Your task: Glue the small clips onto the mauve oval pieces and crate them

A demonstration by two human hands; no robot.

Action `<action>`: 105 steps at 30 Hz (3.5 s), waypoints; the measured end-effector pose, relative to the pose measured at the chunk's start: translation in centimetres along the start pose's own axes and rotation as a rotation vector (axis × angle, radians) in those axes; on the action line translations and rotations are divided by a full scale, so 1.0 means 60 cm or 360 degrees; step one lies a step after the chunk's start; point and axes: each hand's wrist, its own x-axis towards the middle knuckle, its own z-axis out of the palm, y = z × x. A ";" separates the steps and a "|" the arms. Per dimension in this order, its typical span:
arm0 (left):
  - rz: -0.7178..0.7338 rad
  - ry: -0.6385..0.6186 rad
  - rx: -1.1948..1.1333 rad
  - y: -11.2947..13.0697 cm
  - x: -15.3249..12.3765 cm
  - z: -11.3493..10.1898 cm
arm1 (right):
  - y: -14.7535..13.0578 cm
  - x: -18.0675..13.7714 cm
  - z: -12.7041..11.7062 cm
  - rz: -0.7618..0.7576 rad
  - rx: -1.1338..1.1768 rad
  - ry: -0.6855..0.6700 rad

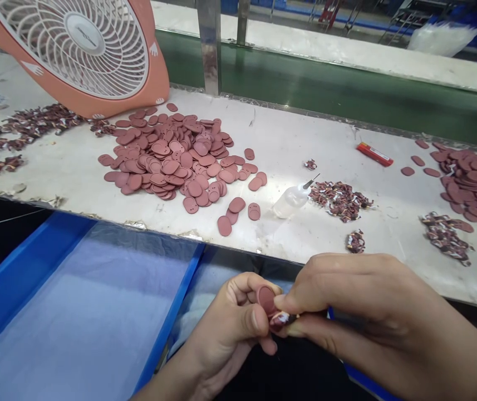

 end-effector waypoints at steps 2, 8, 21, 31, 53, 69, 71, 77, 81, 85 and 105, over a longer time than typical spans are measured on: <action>0.0004 -0.0008 0.0001 0.000 -0.001 0.000 | 0.000 -0.001 0.000 -0.0018 -0.0024 -0.0003; -0.0006 -0.0010 0.0009 -0.001 -0.002 -0.001 | -0.002 -0.004 0.000 -0.0041 -0.0058 -0.0010; -0.0085 -0.0271 -0.0195 -0.005 0.009 -0.025 | 0.001 -0.001 -0.002 -0.0026 -0.0125 0.0178; -0.0016 -0.0281 -0.0237 -0.002 0.009 -0.055 | 0.013 0.021 0.036 -0.0045 -0.0005 0.0261; 0.0055 -0.0168 -0.0151 0.011 0.000 -0.053 | 0.011 0.046 0.052 -0.0102 0.0042 0.0296; 0.0045 -0.0099 -0.0238 0.006 -0.001 -0.048 | 0.013 0.048 0.047 -0.0072 0.0112 0.0274; 0.0035 -0.0084 -0.0242 0.008 -0.002 -0.047 | 0.012 0.049 0.048 -0.0064 0.0117 0.0284; 0.0025 -0.0101 -0.0240 0.011 -0.003 -0.048 | 0.008 0.049 0.047 -0.0046 0.0105 0.0269; 0.0038 -0.0200 -0.0259 0.011 -0.002 -0.052 | 0.012 0.050 0.045 -0.0112 0.0134 0.0308; 0.0054 -0.0265 -0.0313 0.015 -0.003 -0.053 | 0.018 0.047 0.050 -0.0143 0.0148 0.0351; 0.0824 0.0639 0.0340 0.013 -0.035 -0.056 | 0.054 0.064 0.138 -0.0674 -0.0800 0.0898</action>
